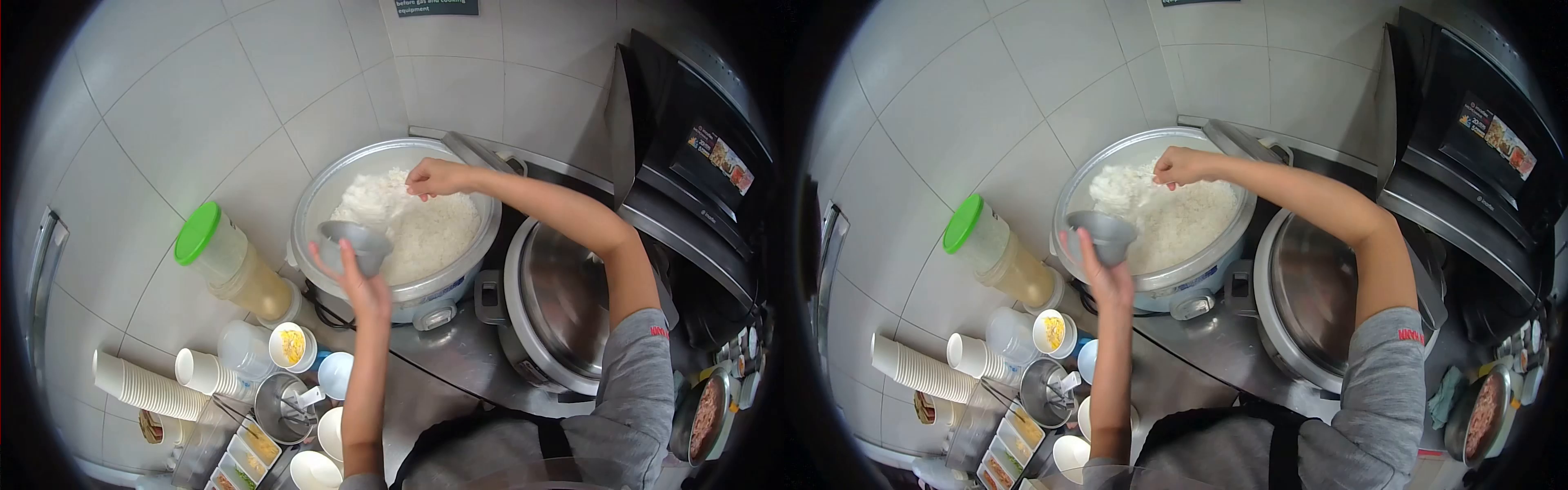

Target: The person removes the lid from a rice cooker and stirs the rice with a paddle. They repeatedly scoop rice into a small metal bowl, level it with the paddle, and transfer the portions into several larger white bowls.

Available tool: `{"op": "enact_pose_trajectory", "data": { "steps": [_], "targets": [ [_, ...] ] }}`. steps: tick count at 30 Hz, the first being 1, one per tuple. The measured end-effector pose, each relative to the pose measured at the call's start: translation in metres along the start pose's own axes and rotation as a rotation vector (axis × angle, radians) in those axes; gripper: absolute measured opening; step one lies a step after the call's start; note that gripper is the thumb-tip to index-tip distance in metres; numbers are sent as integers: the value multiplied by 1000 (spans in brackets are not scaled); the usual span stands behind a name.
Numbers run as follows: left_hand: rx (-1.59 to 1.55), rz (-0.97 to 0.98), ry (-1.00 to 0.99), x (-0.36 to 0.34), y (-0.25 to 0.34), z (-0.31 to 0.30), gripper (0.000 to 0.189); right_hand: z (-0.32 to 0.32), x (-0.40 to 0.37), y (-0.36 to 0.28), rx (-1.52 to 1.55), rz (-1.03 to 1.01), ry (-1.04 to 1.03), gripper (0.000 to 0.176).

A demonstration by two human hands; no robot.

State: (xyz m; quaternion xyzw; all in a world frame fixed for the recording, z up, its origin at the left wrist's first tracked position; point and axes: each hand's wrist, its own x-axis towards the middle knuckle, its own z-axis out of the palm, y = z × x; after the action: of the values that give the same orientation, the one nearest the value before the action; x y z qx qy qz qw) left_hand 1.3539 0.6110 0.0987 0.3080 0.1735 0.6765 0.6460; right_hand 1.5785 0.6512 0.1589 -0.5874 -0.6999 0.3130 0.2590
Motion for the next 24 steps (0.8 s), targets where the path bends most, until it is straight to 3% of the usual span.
{"op": "enact_pose_trajectory", "data": {
  "steps": [4,8,11,14,17,24],
  "targets": [
    [-159,-32,99,28,-31,28,68,43,-15,-13,-339,-390,482,24],
    [-283,-192,-46,37,-21,13,68,28,-18,-13,-169,-316,394,22],
    [-287,-269,-125,33,-12,1,72,5,-7,-1,-386,-68,474,17],
    [-318,-328,-194,25,0,-3,77,-1,8,67,-1284,-196,314,12],
    [-348,-357,-242,21,8,-5,78,2,9,97,-1447,-240,19,7],
    [-375,-382,-269,16,17,-12,76,-8,-6,85,-1037,-84,-394,10]
  ]
}}
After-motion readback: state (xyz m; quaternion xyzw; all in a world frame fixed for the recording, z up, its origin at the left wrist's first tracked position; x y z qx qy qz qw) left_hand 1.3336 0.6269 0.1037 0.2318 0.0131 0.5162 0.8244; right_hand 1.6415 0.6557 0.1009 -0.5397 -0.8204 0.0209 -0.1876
